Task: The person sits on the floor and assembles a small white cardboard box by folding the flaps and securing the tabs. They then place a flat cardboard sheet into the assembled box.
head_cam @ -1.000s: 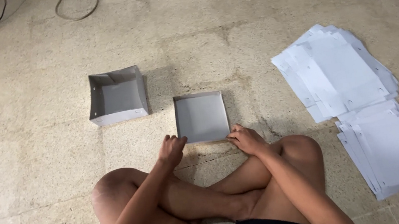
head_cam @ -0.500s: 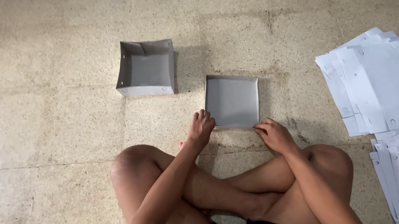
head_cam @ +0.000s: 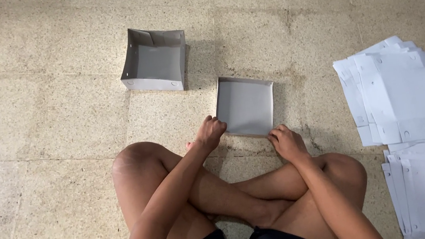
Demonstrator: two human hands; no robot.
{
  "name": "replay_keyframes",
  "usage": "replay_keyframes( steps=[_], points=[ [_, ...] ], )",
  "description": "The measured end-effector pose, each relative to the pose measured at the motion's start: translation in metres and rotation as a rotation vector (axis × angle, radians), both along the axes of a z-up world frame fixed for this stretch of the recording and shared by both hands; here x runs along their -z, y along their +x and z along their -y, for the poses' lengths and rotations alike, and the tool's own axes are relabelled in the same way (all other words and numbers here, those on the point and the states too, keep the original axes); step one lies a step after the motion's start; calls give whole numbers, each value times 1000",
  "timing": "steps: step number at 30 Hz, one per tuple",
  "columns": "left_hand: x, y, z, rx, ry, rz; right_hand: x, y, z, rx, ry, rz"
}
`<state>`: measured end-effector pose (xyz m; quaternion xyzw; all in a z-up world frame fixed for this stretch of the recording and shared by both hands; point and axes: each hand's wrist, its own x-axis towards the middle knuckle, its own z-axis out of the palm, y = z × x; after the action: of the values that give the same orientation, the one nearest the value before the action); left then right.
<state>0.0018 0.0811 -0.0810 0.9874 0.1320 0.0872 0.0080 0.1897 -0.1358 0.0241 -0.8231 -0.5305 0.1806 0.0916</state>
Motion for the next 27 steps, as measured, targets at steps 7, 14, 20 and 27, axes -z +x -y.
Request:
replay_keyframes(
  steps=[7, 14, 20, 27],
  points=[
    [7, 6, 0, 34, -12, -53, -5, -6, -2, -42, -20, 49],
    [22, 10, -1, 57, 32, -65, 4, -8, -3, -1, -34, 105],
    [-2, -2, -1, 35, 8, -75, 3, -10, 2, 19, 9, 112],
    [-32, -12, 2, -34, 129, -54, 85, 24, 7, 64, 13, 67]
  ],
)
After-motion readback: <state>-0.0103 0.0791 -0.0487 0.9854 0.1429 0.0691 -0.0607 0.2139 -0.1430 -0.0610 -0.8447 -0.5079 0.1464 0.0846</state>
